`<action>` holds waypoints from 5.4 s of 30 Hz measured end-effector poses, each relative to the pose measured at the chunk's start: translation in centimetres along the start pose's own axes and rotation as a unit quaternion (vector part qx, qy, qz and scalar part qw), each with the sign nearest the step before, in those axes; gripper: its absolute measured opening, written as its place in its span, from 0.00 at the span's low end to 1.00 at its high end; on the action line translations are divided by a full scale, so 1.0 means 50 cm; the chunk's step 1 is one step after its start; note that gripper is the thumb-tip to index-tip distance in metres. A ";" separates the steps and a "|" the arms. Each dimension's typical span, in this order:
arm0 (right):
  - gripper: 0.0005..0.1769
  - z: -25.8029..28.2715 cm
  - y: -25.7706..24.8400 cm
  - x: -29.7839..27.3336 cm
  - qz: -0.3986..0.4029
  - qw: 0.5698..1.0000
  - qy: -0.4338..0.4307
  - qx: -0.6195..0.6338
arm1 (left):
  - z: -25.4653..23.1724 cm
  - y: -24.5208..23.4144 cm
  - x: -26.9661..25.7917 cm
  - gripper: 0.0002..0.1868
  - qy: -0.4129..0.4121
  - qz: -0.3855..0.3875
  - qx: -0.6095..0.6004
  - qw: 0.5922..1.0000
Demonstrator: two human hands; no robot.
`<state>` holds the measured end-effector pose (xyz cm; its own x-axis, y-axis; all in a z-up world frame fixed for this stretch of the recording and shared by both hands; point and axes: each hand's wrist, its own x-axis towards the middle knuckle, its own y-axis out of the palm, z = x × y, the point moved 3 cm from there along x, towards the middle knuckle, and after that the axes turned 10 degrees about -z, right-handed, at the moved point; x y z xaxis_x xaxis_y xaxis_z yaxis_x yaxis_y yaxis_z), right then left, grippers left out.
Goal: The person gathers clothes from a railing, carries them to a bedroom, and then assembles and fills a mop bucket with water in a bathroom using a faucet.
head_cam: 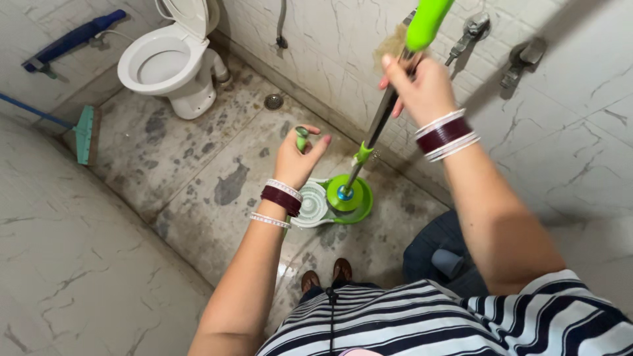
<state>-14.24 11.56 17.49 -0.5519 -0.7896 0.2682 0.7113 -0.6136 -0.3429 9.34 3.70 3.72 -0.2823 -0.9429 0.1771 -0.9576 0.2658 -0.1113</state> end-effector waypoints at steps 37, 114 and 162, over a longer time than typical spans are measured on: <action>0.18 -0.609 -0.115 -0.003 -0.388 0.914 0.050 -0.110 | 0.199 0.419 0.218 0.15 -0.056 0.186 -0.083 0.977; 0.18 -1.194 0.107 -0.273 -0.382 0.862 0.331 0.043 | 0.929 0.451 -0.310 0.27 -0.160 0.338 0.200 0.906; 0.62 -1.378 0.286 -0.481 -0.175 0.697 0.639 0.274 | 1.094 0.503 -0.311 0.34 -0.327 0.065 0.398 0.854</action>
<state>-20.77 21.66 -55.88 -0.4215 -0.1642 -0.8919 0.3020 -0.9527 0.0327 -7.16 14.06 -55.35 -0.0404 -0.8956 -0.4429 -0.5037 0.4011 -0.7651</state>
